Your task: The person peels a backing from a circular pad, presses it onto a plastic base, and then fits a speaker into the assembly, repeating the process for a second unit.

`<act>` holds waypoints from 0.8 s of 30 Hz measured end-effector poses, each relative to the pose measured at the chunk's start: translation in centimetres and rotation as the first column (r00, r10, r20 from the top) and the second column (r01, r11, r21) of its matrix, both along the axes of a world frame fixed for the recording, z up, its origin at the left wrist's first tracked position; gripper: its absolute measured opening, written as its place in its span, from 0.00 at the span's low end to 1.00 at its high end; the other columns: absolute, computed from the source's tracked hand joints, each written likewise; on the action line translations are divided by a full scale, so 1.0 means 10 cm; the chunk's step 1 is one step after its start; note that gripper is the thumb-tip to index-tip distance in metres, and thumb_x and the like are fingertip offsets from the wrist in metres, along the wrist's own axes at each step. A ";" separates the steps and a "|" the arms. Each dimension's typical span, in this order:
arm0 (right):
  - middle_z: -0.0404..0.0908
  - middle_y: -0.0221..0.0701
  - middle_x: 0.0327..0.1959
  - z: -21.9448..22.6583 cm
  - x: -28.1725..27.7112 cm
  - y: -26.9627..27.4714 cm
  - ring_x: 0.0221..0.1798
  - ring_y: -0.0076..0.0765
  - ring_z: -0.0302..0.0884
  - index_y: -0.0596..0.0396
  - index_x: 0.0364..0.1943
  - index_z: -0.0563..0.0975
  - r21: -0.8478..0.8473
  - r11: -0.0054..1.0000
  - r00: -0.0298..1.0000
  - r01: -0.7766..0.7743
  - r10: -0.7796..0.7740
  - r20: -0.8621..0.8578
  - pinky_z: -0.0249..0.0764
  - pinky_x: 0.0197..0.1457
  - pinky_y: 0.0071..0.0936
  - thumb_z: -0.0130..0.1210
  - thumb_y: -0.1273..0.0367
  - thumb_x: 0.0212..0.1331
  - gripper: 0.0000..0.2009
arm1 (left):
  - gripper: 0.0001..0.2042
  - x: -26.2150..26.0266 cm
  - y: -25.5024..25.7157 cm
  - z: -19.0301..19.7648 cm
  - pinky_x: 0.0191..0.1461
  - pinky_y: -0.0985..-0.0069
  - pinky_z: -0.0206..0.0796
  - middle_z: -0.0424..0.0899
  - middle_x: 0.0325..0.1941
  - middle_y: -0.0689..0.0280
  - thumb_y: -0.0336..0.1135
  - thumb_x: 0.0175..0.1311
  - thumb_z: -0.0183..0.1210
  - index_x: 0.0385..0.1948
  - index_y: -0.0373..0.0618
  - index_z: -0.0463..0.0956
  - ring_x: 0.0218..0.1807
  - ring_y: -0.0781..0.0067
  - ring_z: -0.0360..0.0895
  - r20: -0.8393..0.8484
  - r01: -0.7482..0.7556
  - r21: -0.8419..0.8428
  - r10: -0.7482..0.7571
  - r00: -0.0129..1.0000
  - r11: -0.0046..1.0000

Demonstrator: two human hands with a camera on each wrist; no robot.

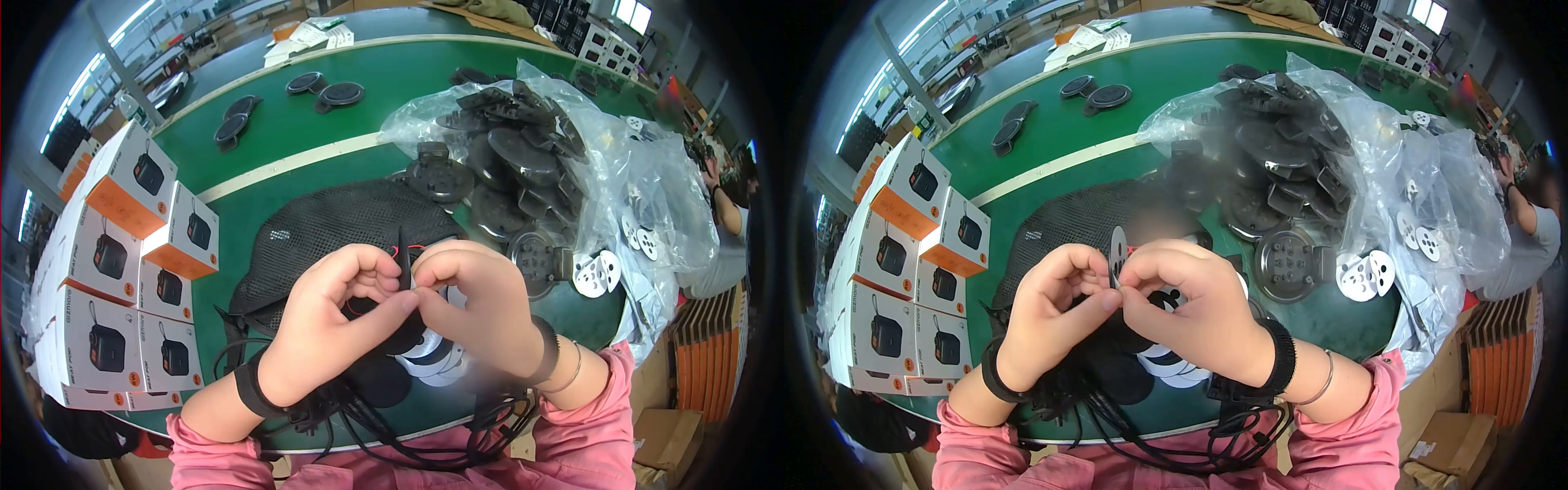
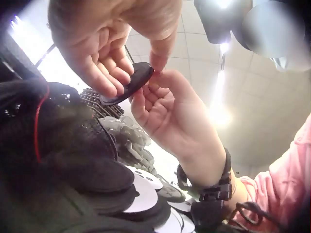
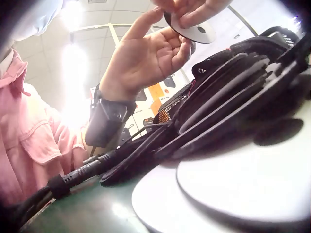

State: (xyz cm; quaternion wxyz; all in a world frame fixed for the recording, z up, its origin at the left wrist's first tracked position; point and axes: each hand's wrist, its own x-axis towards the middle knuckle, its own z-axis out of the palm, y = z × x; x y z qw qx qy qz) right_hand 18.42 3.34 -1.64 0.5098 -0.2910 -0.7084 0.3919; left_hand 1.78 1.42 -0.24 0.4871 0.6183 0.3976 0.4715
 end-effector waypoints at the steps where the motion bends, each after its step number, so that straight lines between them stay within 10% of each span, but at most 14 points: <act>1: 0.74 0.23 0.25 0.01 0.01 0.01 0.28 0.16 0.73 0.63 0.27 0.73 0.010 1.000 1.000 -0.021 0.020 0.013 0.69 0.30 0.13 0.52 0.80 0.48 0.02 | 0.06 0.00 0.00 0.02 0.33 0.87 0.63 0.73 0.29 0.70 0.24 0.52 0.57 0.31 0.37 0.71 0.27 0.85 0.69 0.083 0.014 -0.096 -0.006 0.996 0.995; 3: 0.74 0.24 0.25 0.03 0.01 -0.01 0.27 0.17 0.73 0.62 0.27 0.73 0.028 0.999 0.999 -0.033 0.032 0.026 0.68 0.29 0.14 0.52 0.80 0.47 0.03 | 0.05 -0.06 -0.01 0.03 0.34 0.87 0.63 0.74 0.28 0.71 0.25 0.54 0.56 0.31 0.36 0.71 0.27 0.85 0.70 0.077 0.013 -0.151 -0.002 0.997 0.988; 5: 0.75 0.27 0.26 0.05 0.03 -0.05 0.26 0.18 0.72 0.61 0.27 0.72 -0.490 0.849 0.956 -0.197 0.054 -0.290 0.68 0.29 0.14 0.50 0.81 0.47 0.04 | 0.04 -0.09 -0.01 0.06 0.34 0.87 0.64 0.75 0.27 0.71 0.25 0.56 0.54 0.31 0.35 0.71 0.28 0.85 0.71 0.075 0.014 -0.198 0.001 0.997 0.980; 10: 0.75 0.31 0.26 0.34 0.34 -0.14 0.29 0.20 0.71 0.62 0.28 0.71 -0.440 0.831 0.826 -0.341 0.041 -0.563 0.67 0.34 0.17 0.45 0.79 0.48 0.05 | 0.03 -0.13 -0.01 0.11 0.35 0.86 0.65 0.77 0.27 0.67 0.25 0.57 0.51 0.30 0.36 0.72 0.28 0.81 0.74 0.260 0.081 -0.275 -0.007 0.966 0.958; 15: 0.74 0.30 0.25 0.58 0.94 -0.41 0.26 0.22 0.70 0.62 0.27 0.70 -0.261 0.945 0.743 0.195 -0.316 -0.590 0.66 0.29 0.18 0.44 0.78 0.47 0.04 | 0.04 -0.13 -0.05 0.16 0.34 0.83 0.67 0.78 0.28 0.63 0.26 0.59 0.48 0.29 0.36 0.71 0.28 0.77 0.74 0.276 0.091 -0.251 -0.019 0.961 0.964; 17: 0.72 0.28 0.22 0.54 1.36 -0.47 0.23 0.19 0.68 0.61 0.27 0.70 -0.068 0.839 0.793 0.540 -0.534 -0.293 0.63 0.26 0.15 0.44 0.78 0.48 0.03 | 0.04 -0.10 -0.06 0.19 0.34 0.82 0.67 0.78 0.28 0.62 0.27 0.58 0.49 0.28 0.36 0.71 0.27 0.76 0.74 0.280 0.075 -0.236 -0.006 0.960 0.969; 19: 0.70 0.24 0.18 0.40 1.55 -0.43 0.18 0.16 0.63 0.59 0.24 0.71 0.064 0.582 0.582 0.811 -0.813 0.009 0.60 0.23 0.14 0.49 0.77 0.46 0.01 | 0.05 -0.09 -0.06 0.18 0.34 0.82 0.67 0.78 0.28 0.62 0.27 0.58 0.49 0.28 0.36 0.71 0.27 0.77 0.74 0.259 0.091 -0.224 -0.030 0.965 0.970; 24: 0.73 0.35 0.18 0.02 1.86 -0.35 0.20 0.31 0.70 0.62 0.25 0.74 0.304 0.510 0.317 0.805 -0.803 0.505 0.67 0.26 0.24 0.52 0.74 0.45 0.04 | 0.05 -0.07 -0.08 0.15 0.34 0.82 0.67 0.78 0.28 0.63 0.27 0.58 0.49 0.28 0.36 0.72 0.27 0.77 0.74 0.228 0.095 -0.239 -0.039 0.973 0.966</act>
